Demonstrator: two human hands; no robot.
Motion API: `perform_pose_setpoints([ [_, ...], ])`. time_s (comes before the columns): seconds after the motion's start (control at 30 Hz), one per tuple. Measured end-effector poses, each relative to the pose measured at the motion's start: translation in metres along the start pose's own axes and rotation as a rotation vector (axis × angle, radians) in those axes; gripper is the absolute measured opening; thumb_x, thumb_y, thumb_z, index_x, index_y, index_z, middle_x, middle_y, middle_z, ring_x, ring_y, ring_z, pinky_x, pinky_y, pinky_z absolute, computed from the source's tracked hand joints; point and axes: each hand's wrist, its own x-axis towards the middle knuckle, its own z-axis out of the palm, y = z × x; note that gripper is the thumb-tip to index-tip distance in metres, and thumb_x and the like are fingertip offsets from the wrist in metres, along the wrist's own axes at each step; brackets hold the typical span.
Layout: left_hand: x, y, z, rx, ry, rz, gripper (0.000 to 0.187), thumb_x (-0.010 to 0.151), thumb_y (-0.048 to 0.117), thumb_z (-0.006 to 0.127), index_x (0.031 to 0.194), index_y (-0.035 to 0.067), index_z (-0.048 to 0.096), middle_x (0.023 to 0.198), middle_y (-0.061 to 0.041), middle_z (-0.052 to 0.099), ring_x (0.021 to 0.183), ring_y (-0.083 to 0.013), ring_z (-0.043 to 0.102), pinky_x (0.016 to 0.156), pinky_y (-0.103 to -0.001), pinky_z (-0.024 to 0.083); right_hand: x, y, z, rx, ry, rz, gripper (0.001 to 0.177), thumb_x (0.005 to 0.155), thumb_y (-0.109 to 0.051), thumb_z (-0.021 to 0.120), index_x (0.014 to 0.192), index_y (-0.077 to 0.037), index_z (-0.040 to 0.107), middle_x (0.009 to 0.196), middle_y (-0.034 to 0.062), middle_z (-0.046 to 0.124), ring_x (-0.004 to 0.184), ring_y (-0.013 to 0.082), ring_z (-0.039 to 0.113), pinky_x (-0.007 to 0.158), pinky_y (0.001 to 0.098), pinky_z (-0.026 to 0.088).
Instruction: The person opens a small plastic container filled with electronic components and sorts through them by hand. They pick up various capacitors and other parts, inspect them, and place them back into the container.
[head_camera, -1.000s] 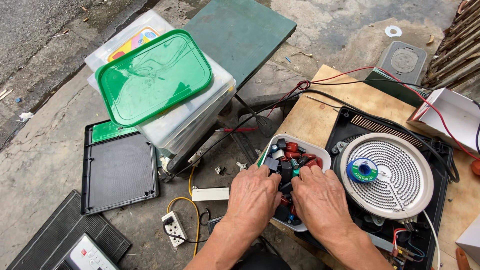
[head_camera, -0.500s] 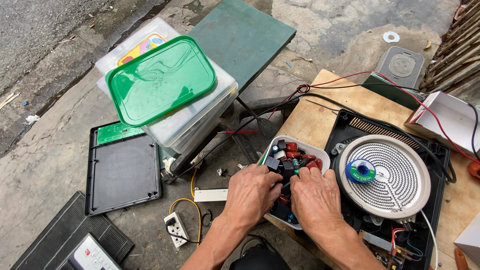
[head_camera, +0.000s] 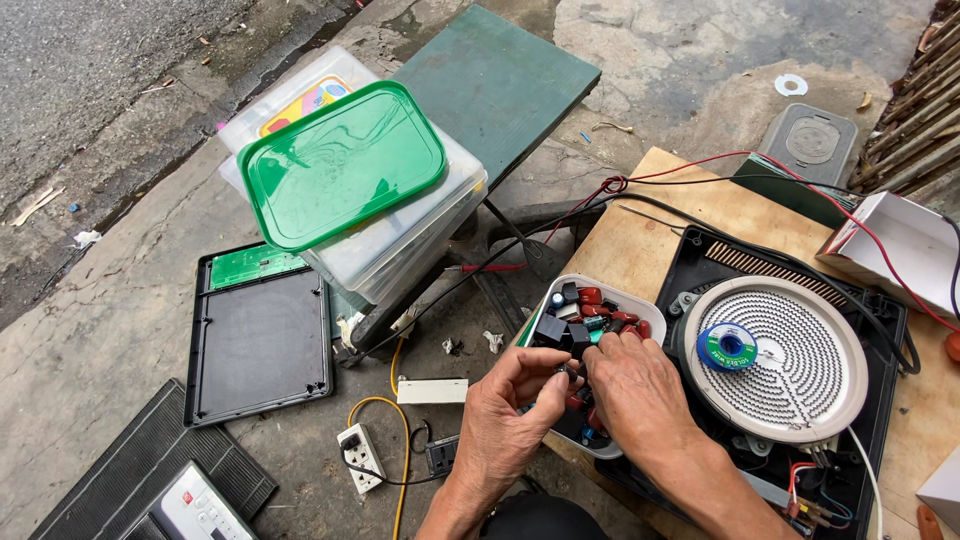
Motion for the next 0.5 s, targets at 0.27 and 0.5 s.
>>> perform_pose_setpoints([
  [0.27,0.002,-0.016,0.007,-0.172,-0.008,-0.085,0.03,0.098,0.006,0.079,0.128,0.004,0.081,0.119,-0.008,0.087,0.104,-0.0115,0.082,0.098,-0.026,0.069,-0.043,-0.003,-0.055,0.515,0.302,0.085,0.021,0.1,-0.028,0.076,0.119,-0.019,0.074,0.105,-0.0037,0.077,0.098,0.0183,0.076,0.079,0.0418,0.062],
  [0.5,0.001,-0.011,0.007,-0.117,-0.012,-0.068,0.028,0.095,0.011,0.084,0.123,0.007,0.082,0.122,-0.008,0.088,0.113,-0.0138,0.084,0.101,-0.026,0.07,-0.06,-0.025,-0.099,1.035,0.193,0.437,0.017,0.095,-0.025,0.082,0.11,-0.023,0.089,0.094,-0.0084,0.086,0.07,0.0096,0.07,0.073,0.026,0.058],
])
